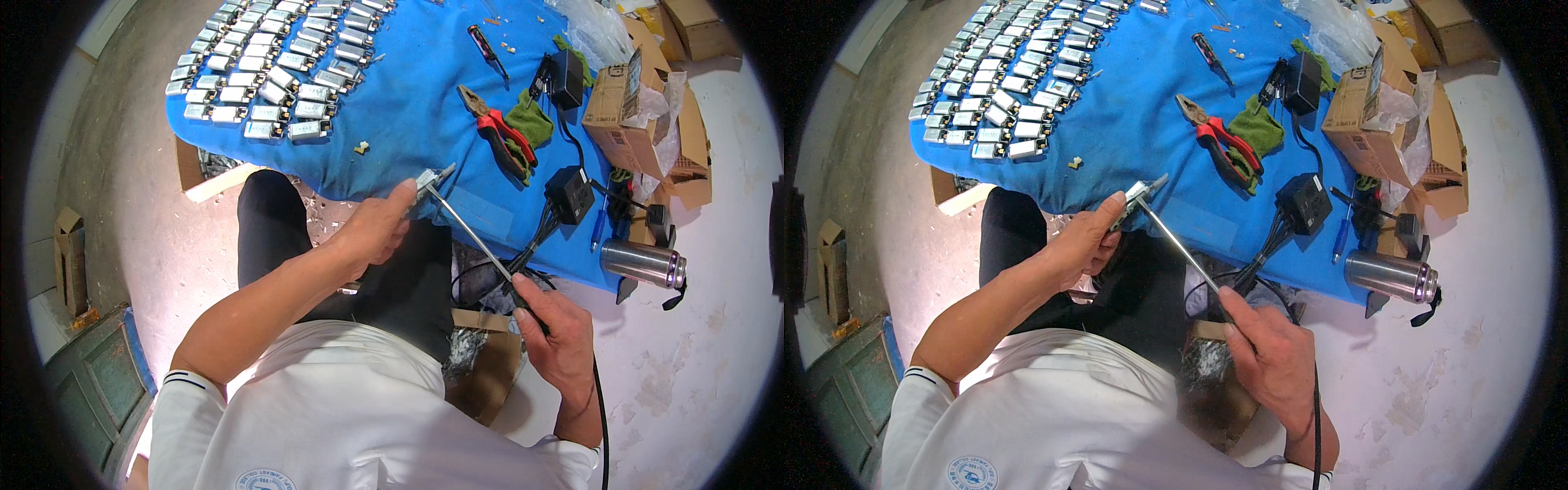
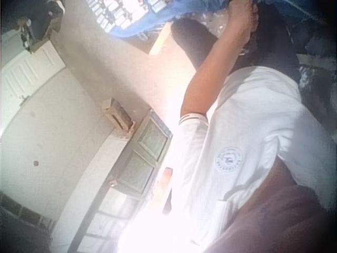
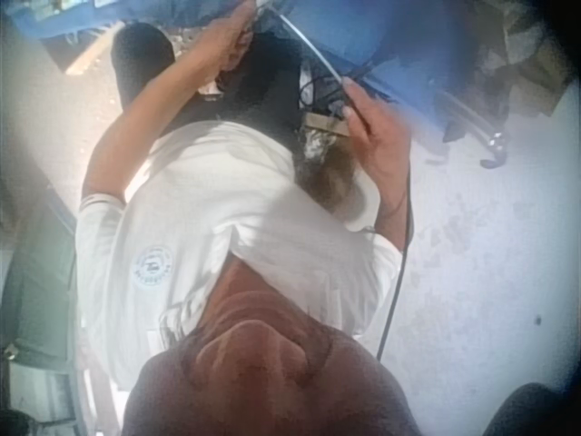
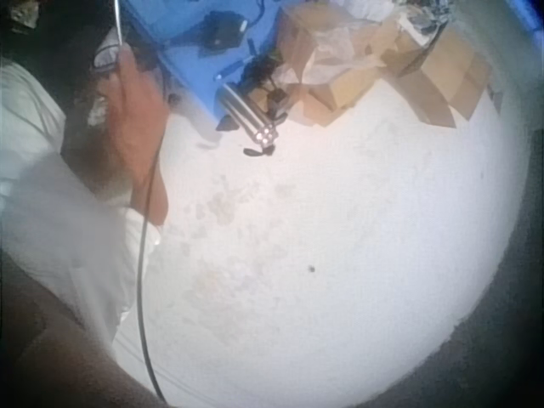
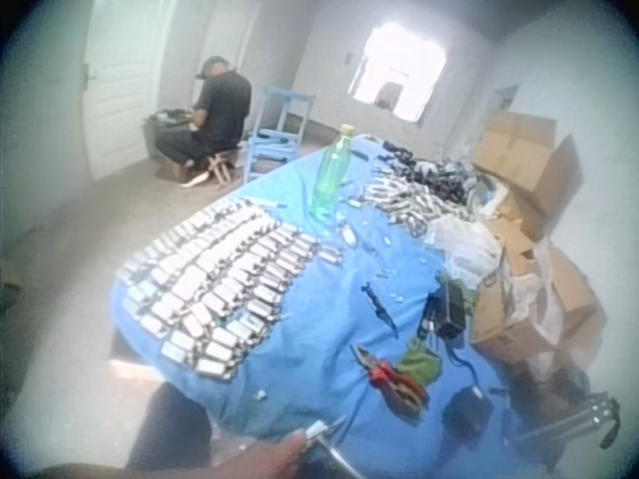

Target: The person uses a screwdriver to pry open a small rectangular electronic device held in their left hand. They repeatedly insert the tool into the device's seam to separate the casing, working over a blue cloth-covered table.

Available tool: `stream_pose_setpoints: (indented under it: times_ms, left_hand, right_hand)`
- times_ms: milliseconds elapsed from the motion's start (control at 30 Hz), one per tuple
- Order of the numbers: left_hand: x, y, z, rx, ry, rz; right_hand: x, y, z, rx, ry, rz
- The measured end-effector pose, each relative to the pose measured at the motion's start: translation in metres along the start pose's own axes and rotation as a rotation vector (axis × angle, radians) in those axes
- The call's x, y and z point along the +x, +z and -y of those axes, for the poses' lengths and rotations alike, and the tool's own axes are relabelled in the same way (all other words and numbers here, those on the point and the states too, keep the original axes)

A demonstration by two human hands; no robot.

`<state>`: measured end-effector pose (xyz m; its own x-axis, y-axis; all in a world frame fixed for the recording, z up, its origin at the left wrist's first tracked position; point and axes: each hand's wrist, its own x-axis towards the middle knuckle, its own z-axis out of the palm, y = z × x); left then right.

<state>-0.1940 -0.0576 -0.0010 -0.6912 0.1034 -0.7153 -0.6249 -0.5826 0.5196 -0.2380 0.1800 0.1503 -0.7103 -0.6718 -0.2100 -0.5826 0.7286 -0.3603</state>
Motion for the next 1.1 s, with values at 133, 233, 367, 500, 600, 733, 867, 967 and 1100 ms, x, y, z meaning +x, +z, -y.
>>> stream_pose_setpoints:
  times_ms: [133, 233, 367, 500, 600, 733, 867, 967, 1100]
  left_hand:
    - [0.000, -0.001, 0.000, -0.004, -0.003, 0.011]
    - [-0.001, 0.000, -0.001, -0.002, 0.002, 0.004]
    - [0.001, 0.000, -0.001, 0.011, -0.008, -0.012]
    - [0.002, 0.001, 0.000, 0.013, 0.004, 0.002]
    - [0.001, 0.000, 0.000, 0.023, 0.017, 0.010]
    - [0.001, 0.000, 0.001, 0.021, 0.020, 0.011]
    - [-0.005, 0.002, -0.002, 0.042, 0.031, 0.013]
    - [-0.005, 0.004, -0.008, 0.036, 0.032, -0.018]
    - [-0.001, 0.002, -0.002, 0.026, 0.065, -0.020]
  right_hand:
    - [0.001, 0.000, 0.001, -0.011, 0.005, -0.001]
    - [0.000, 0.001, -0.001, -0.003, 0.016, 0.009]
    - [0.003, 0.001, 0.002, -0.066, -0.004, 0.003]
    - [0.005, 0.001, 0.004, -0.118, -0.005, 0.013]
    - [0.008, -0.002, 0.007, -0.149, -0.003, 0.043]
    - [0.014, -0.008, 0.007, -0.140, 0.008, 0.101]
    - [0.019, -0.018, 0.002, 0.009, 0.070, 0.205]
    - [0.025, -0.016, -0.006, 0.247, 0.126, 0.212]
    - [0.030, -0.015, -0.008, 0.483, 0.273, 0.254]
